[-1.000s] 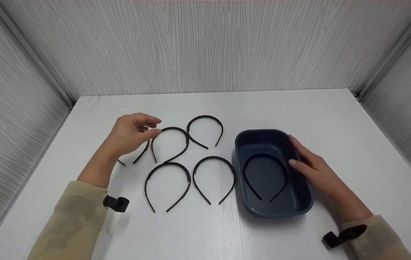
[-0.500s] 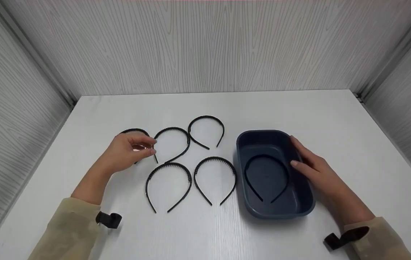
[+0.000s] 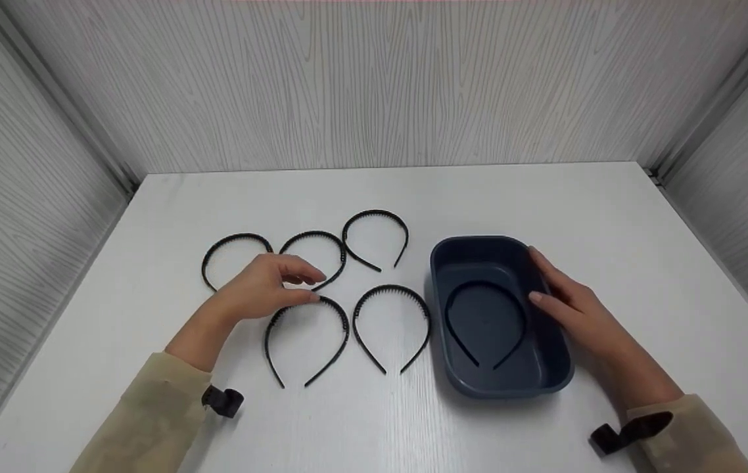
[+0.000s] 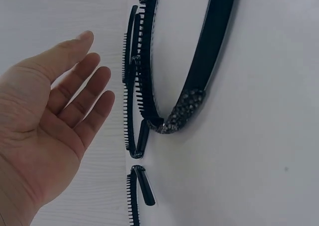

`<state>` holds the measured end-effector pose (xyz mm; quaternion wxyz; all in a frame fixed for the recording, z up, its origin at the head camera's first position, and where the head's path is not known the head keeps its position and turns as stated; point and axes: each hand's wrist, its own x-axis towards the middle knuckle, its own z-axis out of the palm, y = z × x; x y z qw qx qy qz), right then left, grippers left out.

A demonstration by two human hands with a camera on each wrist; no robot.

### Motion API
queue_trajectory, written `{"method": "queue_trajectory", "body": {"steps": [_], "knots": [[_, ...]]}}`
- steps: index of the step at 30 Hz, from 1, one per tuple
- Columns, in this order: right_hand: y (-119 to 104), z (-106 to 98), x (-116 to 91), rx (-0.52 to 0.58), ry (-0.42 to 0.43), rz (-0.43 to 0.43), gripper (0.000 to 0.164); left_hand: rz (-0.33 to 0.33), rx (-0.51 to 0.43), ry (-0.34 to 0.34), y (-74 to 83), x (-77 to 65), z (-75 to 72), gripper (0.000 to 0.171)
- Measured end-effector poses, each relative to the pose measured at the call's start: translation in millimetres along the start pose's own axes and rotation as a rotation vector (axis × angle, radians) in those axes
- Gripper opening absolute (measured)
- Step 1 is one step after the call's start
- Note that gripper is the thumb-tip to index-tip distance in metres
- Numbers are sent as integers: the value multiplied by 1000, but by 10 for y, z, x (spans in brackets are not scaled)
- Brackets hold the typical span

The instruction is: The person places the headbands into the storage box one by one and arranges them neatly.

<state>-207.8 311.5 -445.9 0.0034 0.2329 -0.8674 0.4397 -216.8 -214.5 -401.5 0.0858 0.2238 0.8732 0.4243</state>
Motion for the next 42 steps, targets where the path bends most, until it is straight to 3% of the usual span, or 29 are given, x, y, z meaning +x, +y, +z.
{"method": "queue_trajectory", "body": {"steps": [9,23,42], "knots": [[7,2,-8,-8,0,-8,67,-53,25,-101,35,122,135,31],[14,1,-14,-7,5,-12,67,-55,138,-124,70,171,220,26],[23,0,-6,6,-9,-16,67,57,189,-167,51,212,262,21]]}}
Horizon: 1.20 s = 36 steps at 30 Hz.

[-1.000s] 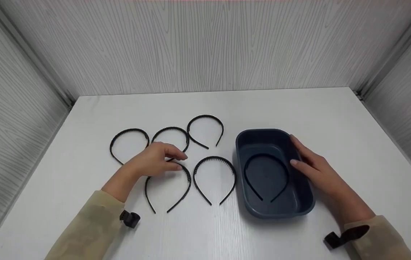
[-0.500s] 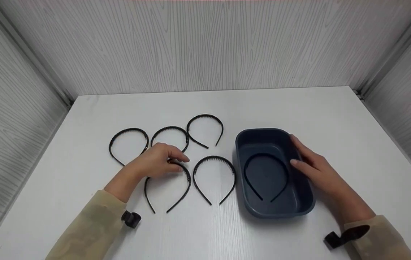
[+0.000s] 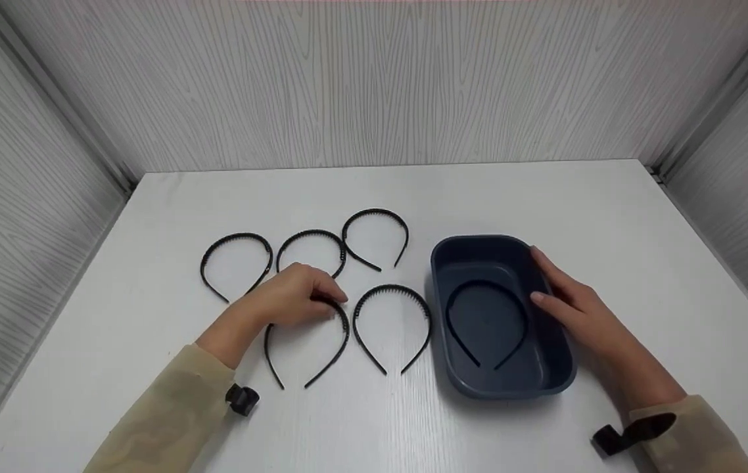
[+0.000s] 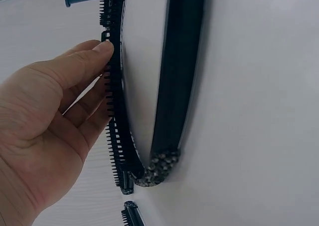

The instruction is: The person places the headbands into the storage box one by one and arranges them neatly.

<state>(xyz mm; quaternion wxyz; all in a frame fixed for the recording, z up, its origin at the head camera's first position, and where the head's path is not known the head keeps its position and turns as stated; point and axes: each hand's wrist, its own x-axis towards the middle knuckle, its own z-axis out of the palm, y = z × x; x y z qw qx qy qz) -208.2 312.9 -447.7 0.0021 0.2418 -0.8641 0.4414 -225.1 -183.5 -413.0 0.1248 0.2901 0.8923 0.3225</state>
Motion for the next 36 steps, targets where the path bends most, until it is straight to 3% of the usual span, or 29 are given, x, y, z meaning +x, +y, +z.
{"method": "queue_trajectory", "body": {"steps": [24,36], "knots": [[-12,2,-6,-2,-1,21,67,89,96,1,19,44,47,18],[-18,-1,-5,19,0,17,67,98,96,3,10,60,53,18]]}}
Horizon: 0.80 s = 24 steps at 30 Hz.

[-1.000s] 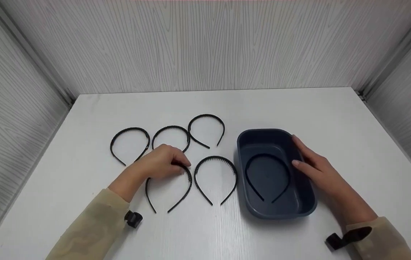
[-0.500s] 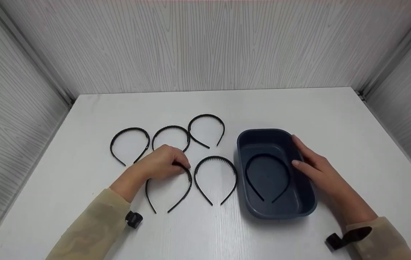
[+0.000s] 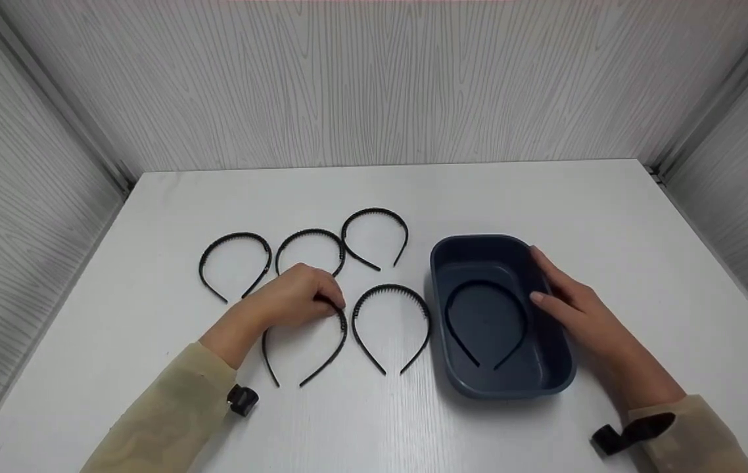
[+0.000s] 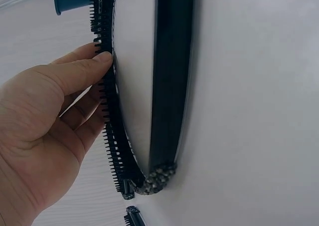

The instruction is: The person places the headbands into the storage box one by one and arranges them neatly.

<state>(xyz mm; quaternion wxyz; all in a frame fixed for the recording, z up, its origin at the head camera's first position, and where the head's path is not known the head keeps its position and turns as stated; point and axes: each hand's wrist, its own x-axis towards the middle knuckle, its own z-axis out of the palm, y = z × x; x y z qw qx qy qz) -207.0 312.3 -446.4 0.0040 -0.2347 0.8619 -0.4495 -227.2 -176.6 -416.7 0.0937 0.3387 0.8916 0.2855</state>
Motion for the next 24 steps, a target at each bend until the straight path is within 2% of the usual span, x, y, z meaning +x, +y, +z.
{"method": "queue_trajectory", "body": {"steps": [11,24], "knots": [[12,1,-10,-4,4,-10,68,14,-9,-8,21,-24,-11,18],[11,5,-8,-18,4,6,67,-5,4,-2,63,-65,-85,15]]}}
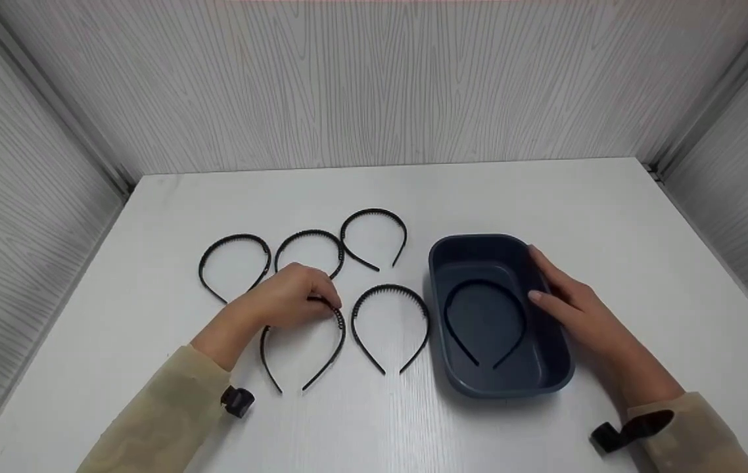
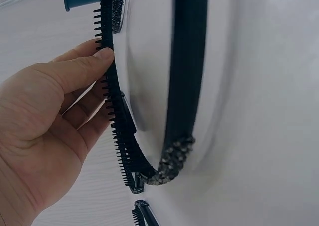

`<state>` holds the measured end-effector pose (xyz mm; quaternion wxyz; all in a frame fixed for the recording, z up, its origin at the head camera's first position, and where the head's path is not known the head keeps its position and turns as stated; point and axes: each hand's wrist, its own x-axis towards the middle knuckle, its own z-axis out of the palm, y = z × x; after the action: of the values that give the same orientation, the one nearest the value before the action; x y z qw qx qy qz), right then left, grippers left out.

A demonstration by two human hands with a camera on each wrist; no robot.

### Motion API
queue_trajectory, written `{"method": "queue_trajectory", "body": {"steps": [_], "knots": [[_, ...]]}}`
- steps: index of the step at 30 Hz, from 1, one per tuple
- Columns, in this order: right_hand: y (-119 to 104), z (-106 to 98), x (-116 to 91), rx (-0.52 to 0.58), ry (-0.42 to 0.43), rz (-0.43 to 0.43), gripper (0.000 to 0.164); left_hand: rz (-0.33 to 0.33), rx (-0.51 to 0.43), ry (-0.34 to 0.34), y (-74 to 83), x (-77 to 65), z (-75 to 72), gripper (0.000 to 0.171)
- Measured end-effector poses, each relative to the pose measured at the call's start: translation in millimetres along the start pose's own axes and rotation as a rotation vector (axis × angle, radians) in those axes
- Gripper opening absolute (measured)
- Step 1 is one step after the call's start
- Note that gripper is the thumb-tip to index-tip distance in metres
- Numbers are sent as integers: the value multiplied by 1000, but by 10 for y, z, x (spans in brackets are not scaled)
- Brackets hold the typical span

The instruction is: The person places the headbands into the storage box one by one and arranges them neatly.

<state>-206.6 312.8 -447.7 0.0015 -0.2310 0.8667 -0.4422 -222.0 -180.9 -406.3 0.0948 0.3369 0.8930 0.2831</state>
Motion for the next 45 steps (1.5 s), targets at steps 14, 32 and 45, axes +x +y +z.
{"method": "queue_trajectory", "body": {"steps": [14,32,45], "knots": [[10,11,2,11,-5,-2,67,-10,-12,-2,134,-47,-165,17],[9,9,1,27,-9,7,67,-10,7,26,507,-6,-529,17],[-1,2,12,1,-11,15,67,114,50,12,948,371,-705,18]]}}
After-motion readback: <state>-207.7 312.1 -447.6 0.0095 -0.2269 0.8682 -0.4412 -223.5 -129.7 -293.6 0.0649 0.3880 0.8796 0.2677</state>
